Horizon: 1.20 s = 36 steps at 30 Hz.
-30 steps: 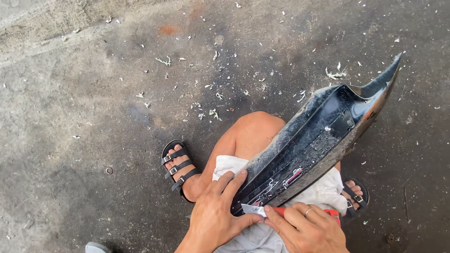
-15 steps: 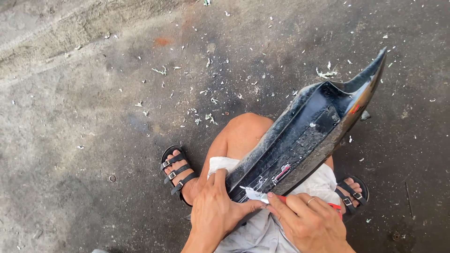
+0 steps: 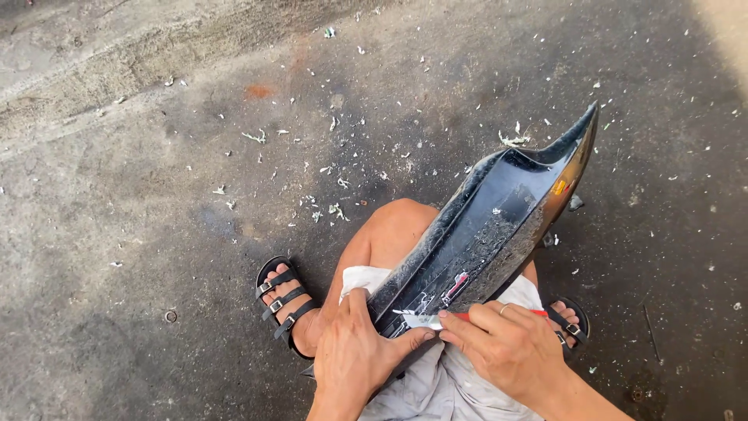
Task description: Removing stickers from a motorcycle fairing using a utility knife
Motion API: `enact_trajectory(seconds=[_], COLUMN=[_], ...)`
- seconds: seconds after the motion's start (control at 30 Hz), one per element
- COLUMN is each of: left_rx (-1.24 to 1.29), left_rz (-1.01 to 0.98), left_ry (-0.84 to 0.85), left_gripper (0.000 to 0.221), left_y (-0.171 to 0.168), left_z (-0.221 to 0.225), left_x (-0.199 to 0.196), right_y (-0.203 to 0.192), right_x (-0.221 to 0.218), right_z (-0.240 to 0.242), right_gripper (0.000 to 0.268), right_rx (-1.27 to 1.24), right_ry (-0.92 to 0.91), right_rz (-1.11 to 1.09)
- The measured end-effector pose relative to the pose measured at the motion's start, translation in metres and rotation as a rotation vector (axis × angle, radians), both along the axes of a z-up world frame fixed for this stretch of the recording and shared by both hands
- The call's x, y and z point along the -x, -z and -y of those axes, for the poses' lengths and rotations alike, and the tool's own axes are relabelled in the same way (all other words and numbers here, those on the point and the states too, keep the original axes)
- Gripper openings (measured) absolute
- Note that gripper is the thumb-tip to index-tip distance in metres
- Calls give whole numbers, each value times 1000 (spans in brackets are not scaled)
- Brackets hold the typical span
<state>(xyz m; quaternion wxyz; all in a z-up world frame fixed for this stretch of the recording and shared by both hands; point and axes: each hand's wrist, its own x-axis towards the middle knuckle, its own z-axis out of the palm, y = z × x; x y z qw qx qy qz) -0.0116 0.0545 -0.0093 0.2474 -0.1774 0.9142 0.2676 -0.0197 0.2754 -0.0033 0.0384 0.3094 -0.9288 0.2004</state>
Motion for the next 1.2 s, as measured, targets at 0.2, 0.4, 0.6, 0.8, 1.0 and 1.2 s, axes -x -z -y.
enact_trajectory(seconds=[0.2, 0.4, 0.6, 0.8, 1.0, 1.2], left_rx=[16, -20, -92, -191, -191, -266], left_rz=[-264, -151, -60, 18, 23, -250], left_ry=[103, 101, 156, 194, 218, 355], left_gripper=[90, 108, 126, 119, 134, 119], left_y=[13, 40, 27, 20, 11, 11], left_z=[6, 28, 31, 28, 10, -2], left_x=[-8, -41, -24, -21, -24, -30], right_y=[-1, -13, -21, 18, 48, 51], right_x=[5, 51, 29, -27, -60, -71], right_z=[-3, -107, -66, -41, -47, -44], right_gripper=[20, 22, 25, 36, 40, 51], right_rx=[7, -461, 216, 258, 281, -48], right_ry=[-26, 461, 469, 454, 323, 362], right_rz=[-8, -210, 53, 492, 593, 865])
